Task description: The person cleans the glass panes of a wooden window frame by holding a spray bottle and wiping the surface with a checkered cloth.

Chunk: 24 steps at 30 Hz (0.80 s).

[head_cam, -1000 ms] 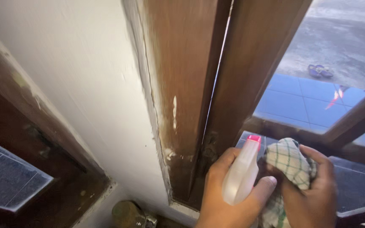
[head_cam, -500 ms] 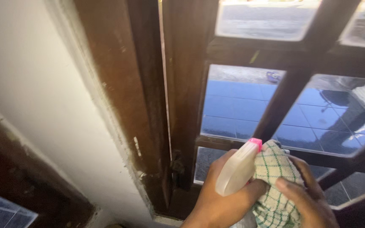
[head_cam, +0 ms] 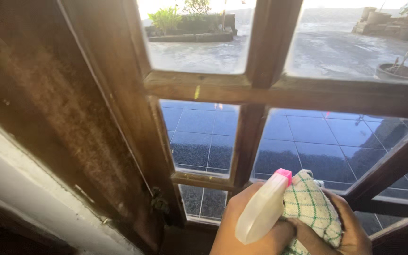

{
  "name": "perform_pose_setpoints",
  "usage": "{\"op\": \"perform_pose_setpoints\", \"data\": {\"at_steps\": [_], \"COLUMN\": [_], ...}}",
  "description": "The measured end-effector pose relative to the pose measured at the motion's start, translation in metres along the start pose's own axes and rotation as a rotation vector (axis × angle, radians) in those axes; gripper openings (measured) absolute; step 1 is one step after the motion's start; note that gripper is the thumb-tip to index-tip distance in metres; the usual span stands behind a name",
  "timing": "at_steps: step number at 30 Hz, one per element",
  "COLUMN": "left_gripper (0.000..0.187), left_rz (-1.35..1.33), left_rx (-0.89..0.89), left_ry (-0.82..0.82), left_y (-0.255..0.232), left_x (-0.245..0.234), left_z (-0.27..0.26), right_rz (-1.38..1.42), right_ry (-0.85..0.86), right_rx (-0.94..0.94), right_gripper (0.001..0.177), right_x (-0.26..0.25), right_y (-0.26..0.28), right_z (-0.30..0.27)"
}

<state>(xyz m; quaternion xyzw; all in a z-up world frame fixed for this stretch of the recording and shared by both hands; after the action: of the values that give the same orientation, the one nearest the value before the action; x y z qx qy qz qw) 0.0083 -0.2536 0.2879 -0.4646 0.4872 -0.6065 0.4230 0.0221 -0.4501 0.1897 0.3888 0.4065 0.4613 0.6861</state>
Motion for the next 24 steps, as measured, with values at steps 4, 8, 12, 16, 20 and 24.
{"op": "perform_pose_setpoints", "data": {"at_steps": [4, 8, 12, 16, 20, 24], "left_gripper": [0.049, 0.045, 0.048, 0.045, 0.044, 0.047], "left_rz": [-0.006, 0.012, -0.004, -0.011, -0.014, -0.003], "left_rx": [0.037, 0.041, 0.160, 0.250, 0.302, 0.236], "left_ry": [-0.074, -0.101, -0.111, -0.143, -0.144, -0.100], "left_y": [-0.005, -0.007, 0.000, 0.014, 0.020, 0.015], "left_x": [0.030, 0.045, 0.052, 0.041, 0.018, -0.005], "left_z": [0.011, 0.017, 0.023, 0.024, 0.035, 0.045], "right_rz": [-0.080, -0.241, -0.300, -0.293, -0.335, -0.358], "right_ry": [-0.026, -0.043, -0.098, -0.155, -0.264, -0.418], "right_rx": [-0.180, -0.204, -0.139, -0.273, -0.276, -0.283], "right_gripper": [0.060, 0.061, 0.063, 0.068, 0.067, 0.066], "right_x": [-0.027, -0.048, -0.057, -0.059, -0.058, -0.050], "right_y": [0.004, 0.006, 0.001, -0.006, -0.011, -0.010], "right_z": [0.019, 0.032, 0.038, 0.046, 0.054, 0.069]}}
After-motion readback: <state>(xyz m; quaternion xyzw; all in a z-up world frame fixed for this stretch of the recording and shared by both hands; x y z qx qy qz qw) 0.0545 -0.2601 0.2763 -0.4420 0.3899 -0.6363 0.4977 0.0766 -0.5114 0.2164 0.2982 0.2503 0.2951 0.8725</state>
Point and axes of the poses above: each hand's wrist, its own z-axis towards the middle knuckle, its own x-axis out of the palm, y = z × x, the point moved 2 cm from there along z, towards the middle knuckle, and after that the axes turned 7 degrees about -z, right-handed, at the moved point
